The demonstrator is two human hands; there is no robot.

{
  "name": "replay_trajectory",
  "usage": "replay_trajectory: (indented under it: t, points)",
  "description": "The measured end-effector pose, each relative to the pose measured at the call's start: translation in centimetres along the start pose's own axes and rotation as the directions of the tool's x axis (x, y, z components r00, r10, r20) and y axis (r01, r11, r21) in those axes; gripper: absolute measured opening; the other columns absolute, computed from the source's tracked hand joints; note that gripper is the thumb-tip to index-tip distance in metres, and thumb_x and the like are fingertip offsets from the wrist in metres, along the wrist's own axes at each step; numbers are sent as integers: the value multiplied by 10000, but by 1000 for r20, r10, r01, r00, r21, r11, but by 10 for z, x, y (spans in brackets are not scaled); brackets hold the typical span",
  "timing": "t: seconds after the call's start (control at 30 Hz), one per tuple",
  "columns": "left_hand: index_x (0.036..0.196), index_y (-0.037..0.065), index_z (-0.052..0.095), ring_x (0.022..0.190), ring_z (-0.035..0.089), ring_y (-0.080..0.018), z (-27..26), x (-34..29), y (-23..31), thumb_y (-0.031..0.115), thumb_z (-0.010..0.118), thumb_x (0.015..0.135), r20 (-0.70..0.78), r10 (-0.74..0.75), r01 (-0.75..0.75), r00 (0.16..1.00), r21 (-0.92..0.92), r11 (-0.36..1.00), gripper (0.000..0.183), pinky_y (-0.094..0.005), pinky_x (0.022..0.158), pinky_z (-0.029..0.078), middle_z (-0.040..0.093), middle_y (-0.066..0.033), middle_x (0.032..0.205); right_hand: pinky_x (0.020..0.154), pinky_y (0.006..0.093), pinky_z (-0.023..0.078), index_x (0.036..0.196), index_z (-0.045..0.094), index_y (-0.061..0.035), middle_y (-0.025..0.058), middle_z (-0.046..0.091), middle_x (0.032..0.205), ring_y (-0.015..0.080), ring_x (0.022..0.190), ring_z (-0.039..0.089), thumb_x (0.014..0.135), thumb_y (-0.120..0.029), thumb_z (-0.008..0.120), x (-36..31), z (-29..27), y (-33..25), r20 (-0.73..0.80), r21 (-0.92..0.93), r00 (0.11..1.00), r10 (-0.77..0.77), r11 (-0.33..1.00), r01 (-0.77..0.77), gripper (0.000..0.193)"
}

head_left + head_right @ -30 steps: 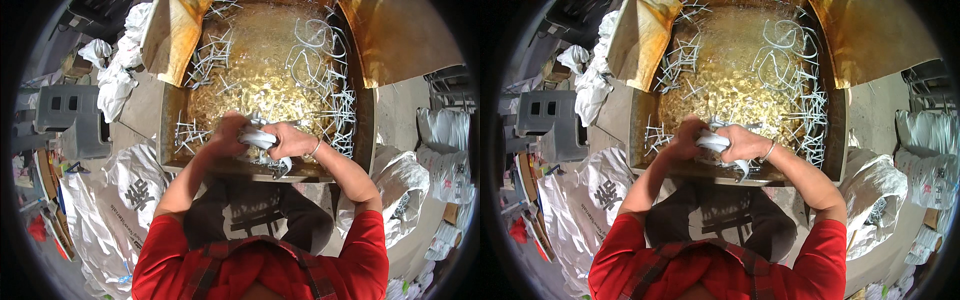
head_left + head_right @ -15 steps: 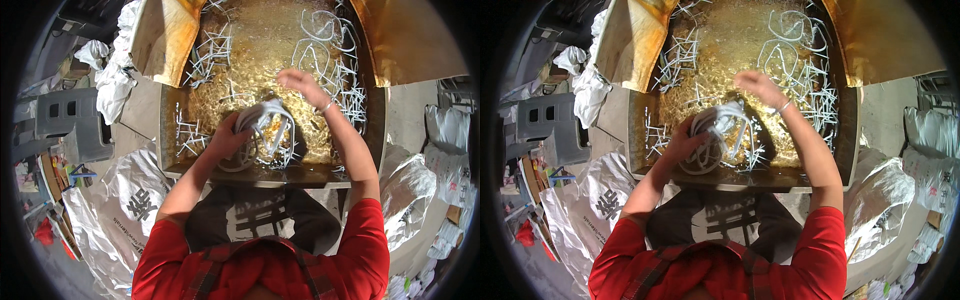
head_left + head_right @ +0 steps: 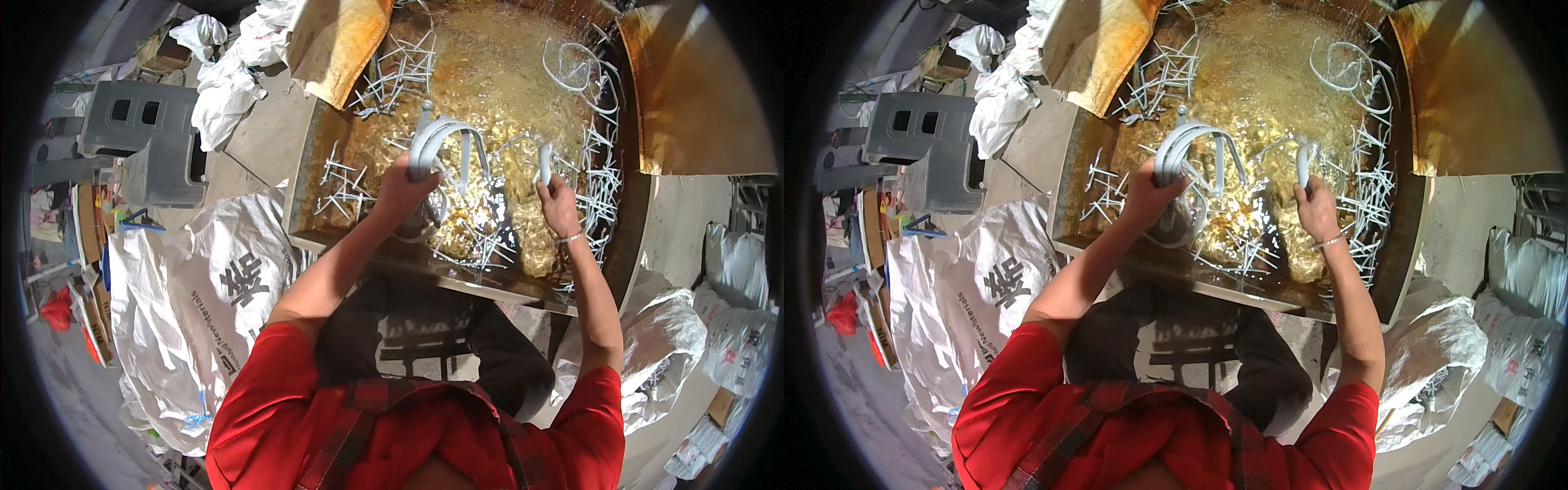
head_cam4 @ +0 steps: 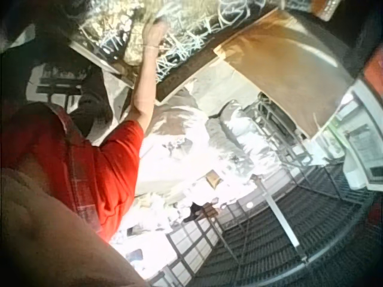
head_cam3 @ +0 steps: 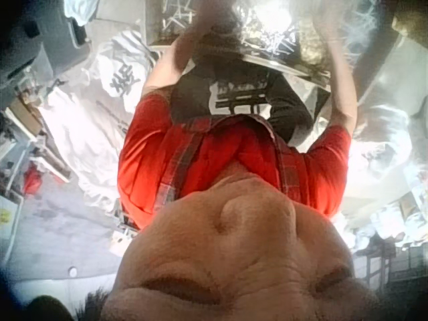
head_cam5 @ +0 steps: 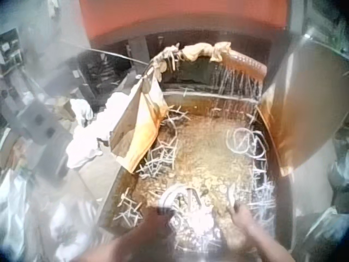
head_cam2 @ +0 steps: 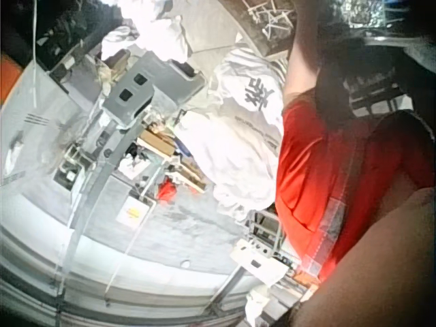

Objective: The person gathers gray cables from a tray, coils them by hand, and places them into a white sack. They then use green zip ties to secure the bundles inside the sack.

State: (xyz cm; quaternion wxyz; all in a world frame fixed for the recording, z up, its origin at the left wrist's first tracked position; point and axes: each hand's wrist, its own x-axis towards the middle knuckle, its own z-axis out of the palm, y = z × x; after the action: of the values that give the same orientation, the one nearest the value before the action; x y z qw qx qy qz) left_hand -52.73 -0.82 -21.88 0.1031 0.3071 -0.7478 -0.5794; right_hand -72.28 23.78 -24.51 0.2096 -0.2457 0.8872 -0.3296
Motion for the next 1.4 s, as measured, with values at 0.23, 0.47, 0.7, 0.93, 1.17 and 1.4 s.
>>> replay_trajectory:
  t: [0.23,0.47,0.7,0.93,1.17,1.4]
  points:
    - [981,35,608,976,462,-252,27,-29,32,154,761,663,-201,351,-326,915,146,934,372,-345,864,398,469,-136,1027,657,406,555,890,476,-13,85,476,774,178,697,515,938,-172,441,-50,-36,-135,204,862,921,333,384,-330,170]
    - [1127,-9,498,1034,486,-237,44,-59,66,226,758,707,59,166,-141,984,-307,941,547,-328,899,409,442,-154,1136,718,460,542,1016,419,51,159,489,838,243,708,522,981,-172,308,-46,-21,-172,321,941,896,306,-208,-266,251]
    - [998,-23,529,808,610,-245,50,-91,93,130,680,683,-146,138,-144,980,-33,989,382,-346,744,484,624,-152,895,746,397,541,1037,475,71,189,573,932,276,826,603,968,-161,373,-69,-31,-178,316,949,929,194,-61,-310,263]
    - [930,49,593,654,537,-66,15,-90,99,56,675,775,-205,75,-183,976,-579,795,176,-212,605,448,615,-4,800,818,370,494,1118,497,65,198,574,1026,254,959,567,815,-229,612,-121,-69,-92,96,680,978,188,705,-202,437]
    - [900,32,549,580,575,-122,-4,-106,123,-24,647,745,-77,65,-100,995,-786,610,191,-233,527,495,606,-51,745,609,336,396,1078,511,-139,19,508,1047,153,867,417,726,-389,692,-143,11,-82,571,751,807,147,302,-587,468]
    - [925,29,570,619,628,-192,-13,-99,105,147,632,825,51,86,9,995,-903,429,167,-353,587,580,619,-73,749,683,419,516,969,547,-72,67,549,892,245,866,567,795,-237,642,-135,33,-104,432,899,902,-13,-74,-432,258]
